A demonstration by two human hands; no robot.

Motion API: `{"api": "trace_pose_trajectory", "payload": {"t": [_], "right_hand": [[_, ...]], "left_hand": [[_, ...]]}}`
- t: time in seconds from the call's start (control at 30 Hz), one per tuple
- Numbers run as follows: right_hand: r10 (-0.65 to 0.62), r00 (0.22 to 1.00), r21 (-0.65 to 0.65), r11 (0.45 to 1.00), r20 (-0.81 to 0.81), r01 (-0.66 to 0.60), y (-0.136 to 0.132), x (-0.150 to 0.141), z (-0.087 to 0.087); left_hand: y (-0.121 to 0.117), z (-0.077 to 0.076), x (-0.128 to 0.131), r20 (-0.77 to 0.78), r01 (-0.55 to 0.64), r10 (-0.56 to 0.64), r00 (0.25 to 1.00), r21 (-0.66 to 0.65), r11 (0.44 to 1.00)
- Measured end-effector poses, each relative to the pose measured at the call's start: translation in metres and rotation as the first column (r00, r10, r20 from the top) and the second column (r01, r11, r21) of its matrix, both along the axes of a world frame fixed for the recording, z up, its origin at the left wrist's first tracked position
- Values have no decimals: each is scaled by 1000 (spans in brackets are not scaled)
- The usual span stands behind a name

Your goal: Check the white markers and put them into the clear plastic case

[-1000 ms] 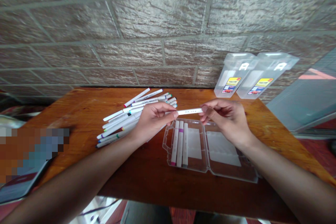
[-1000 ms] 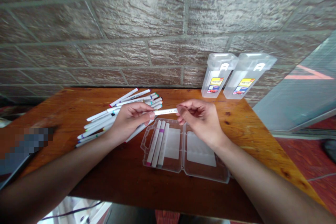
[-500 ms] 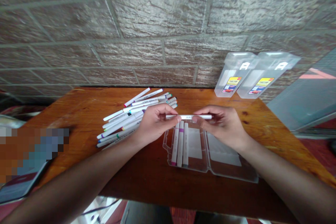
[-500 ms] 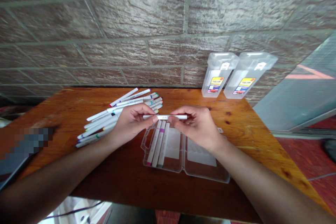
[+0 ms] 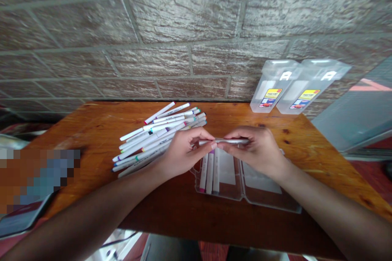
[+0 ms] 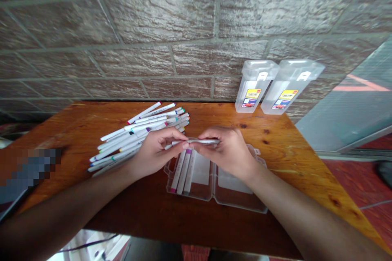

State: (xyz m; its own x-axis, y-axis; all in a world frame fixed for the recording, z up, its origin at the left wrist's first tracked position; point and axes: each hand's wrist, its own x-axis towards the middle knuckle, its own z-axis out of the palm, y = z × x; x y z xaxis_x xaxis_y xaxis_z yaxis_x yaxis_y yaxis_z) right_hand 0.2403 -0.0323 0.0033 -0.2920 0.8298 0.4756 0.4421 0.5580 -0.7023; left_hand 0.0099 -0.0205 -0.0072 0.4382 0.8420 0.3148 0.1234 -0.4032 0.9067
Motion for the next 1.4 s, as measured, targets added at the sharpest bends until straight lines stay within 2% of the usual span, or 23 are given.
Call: {"api": "trace_pose_trajectory", "payload": {"t": [0.13, 0.23, 0.37, 0.6, 0.8, 1.03, 1.23, 1.4], "right_hand": [[-7, 1000, -21, 1000, -21, 6, 0, 1, -2], [13, 996, -96, 995, -89, -21, 0, 1, -1], [34, 979, -205, 976, -202, -76, 2, -1, 3], [55, 947, -282, 948, -318, -150, 6, -2, 9], [60, 929, -297, 938, -366, -178, 7, 0, 11], [49, 905, -329, 922, -422, -204, 8, 1, 13], [-1, 873, -403, 888, -487, -223, 8, 2, 14], [-21, 856, -412, 882, -517, -227, 8, 3, 12]], "left_hand": [[-3, 6, 0, -51, -2, 4, 999, 46, 999], [-2, 6, -1, -43, 0, 2, 999, 38, 999], [2, 5, -2, 12, -13, 13, 1000, -13, 1000], [7, 12, -3, 126, -4, 20, 992, -129, 992], [9, 15, -3, 165, -17, 43, 985, -158, 987], [13, 13, -5, 196, -21, 57, 979, -180, 983], [16, 8, -7, 282, -3, 75, 957, -248, 969], [17, 9, -6, 367, 2, 103, 925, -275, 961]]}}
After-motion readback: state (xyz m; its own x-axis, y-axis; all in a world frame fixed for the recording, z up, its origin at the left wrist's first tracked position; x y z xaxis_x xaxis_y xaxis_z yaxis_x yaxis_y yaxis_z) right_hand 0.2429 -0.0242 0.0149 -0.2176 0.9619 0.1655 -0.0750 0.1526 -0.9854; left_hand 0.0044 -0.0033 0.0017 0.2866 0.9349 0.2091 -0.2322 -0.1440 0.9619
